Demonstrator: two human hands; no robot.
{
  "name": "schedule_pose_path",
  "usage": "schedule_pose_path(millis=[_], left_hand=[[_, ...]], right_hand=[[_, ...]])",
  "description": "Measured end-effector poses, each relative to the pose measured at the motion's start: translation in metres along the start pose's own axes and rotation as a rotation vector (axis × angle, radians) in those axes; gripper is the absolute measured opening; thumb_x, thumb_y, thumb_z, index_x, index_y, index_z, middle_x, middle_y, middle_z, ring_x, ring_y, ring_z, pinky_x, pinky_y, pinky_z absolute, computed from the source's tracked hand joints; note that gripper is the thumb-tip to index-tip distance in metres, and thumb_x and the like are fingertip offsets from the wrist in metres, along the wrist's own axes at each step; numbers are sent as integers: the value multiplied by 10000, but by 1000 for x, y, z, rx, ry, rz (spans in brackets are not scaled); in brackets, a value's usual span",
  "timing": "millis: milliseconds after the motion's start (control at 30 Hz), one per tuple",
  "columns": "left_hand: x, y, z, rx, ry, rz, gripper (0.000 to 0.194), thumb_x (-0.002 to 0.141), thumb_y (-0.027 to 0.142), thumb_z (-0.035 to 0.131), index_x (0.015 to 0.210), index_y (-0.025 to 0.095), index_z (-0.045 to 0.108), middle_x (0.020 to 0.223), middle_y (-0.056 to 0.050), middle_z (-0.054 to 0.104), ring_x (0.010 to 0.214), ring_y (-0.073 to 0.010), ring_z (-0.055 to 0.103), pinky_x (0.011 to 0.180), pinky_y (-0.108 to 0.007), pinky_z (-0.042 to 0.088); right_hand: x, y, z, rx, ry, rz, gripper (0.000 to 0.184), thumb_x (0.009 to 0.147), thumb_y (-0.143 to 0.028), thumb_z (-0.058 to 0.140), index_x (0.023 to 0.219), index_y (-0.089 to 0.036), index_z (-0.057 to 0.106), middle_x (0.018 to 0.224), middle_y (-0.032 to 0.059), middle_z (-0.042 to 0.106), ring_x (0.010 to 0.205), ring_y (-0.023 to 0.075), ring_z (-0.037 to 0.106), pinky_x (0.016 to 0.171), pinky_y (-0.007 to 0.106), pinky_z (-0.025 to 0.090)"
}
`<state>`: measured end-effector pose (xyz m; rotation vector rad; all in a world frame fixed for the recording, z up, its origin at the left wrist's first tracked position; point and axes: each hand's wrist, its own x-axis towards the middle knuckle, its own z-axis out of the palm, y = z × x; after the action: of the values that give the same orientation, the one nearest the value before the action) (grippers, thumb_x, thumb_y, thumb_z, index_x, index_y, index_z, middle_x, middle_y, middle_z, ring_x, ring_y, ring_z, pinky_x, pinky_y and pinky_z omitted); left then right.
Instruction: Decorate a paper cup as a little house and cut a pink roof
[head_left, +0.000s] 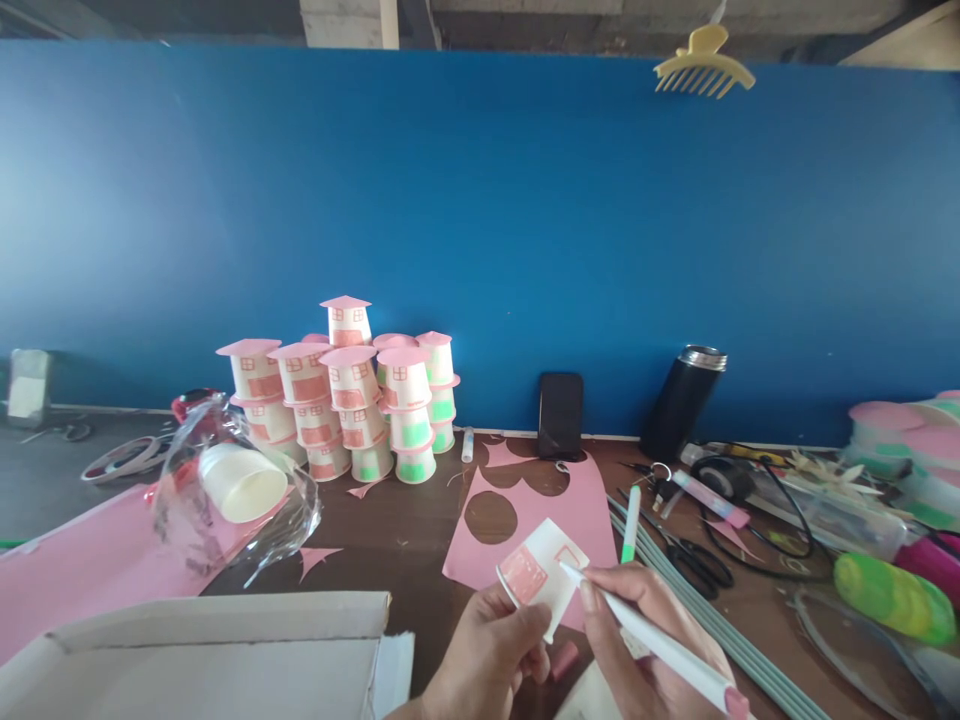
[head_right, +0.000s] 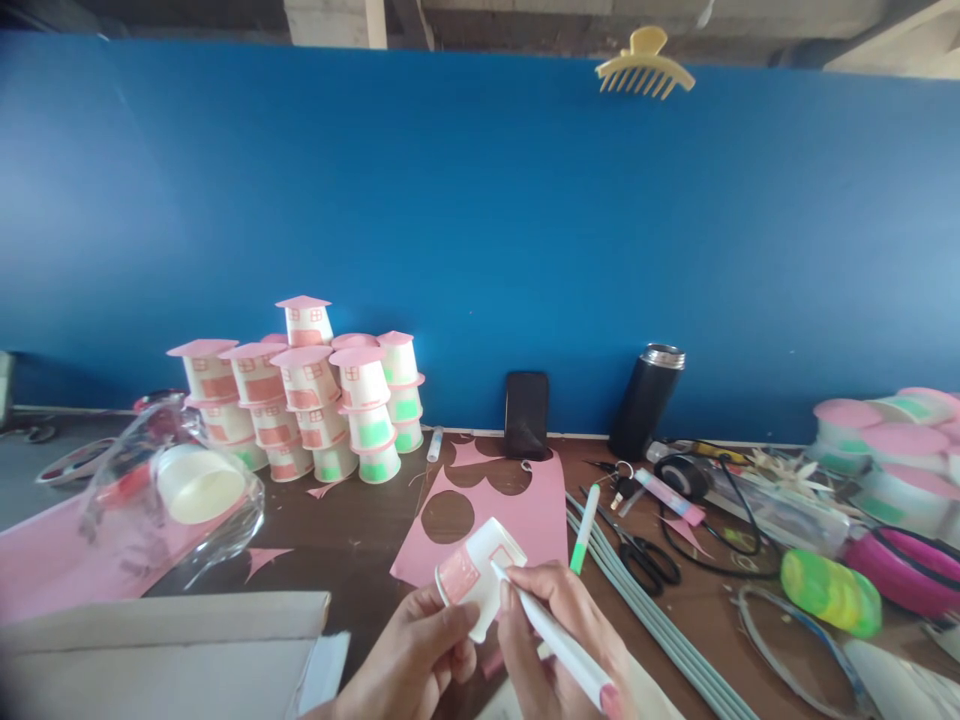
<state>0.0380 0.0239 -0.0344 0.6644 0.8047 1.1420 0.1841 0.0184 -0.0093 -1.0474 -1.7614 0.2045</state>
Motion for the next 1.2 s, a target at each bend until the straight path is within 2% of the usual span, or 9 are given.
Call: schedule_pose_path(millis=[333,567,767,1200], left_hand=[[0,-2,-1,19,-14,-9,465,510,552,845,596,150,627,441,60,437,403,-51,328,459,-235,212],[0,-1,0,12,-30,-7,459,542,539,840,659,130,667,459,55,451,405,-48,329,460,-242,196],[-2,1,2,-7,-29,-10,454,522,539,847,619,138,655,437,60,437,399,-49,327,461,-240,201],[0,-3,-1,-161,23,-29,323,528,364,865,569,144,632,414,52,466,413,-65,395,477,-218,316]], right_hand=[[-3,3,-1,13,-23,-8,44,910,-257,566,923,-223,591,699,-21,634,506,116,649,465,181,514],[-1,5,1,-32,-11,-25,55,910,-258,563,913,-222,604,715,-11,645,567,130,648,534,204,527],[0,5,0,-33,-24,-26,56,911,-268,563,912,-226,599,695,-21,635,547,126,636,528,205,521],[-2,6,0,-22,-37,-7,71,911,-280,568,901,-219,604,676,-15,638,525,130,643,507,208,525]])
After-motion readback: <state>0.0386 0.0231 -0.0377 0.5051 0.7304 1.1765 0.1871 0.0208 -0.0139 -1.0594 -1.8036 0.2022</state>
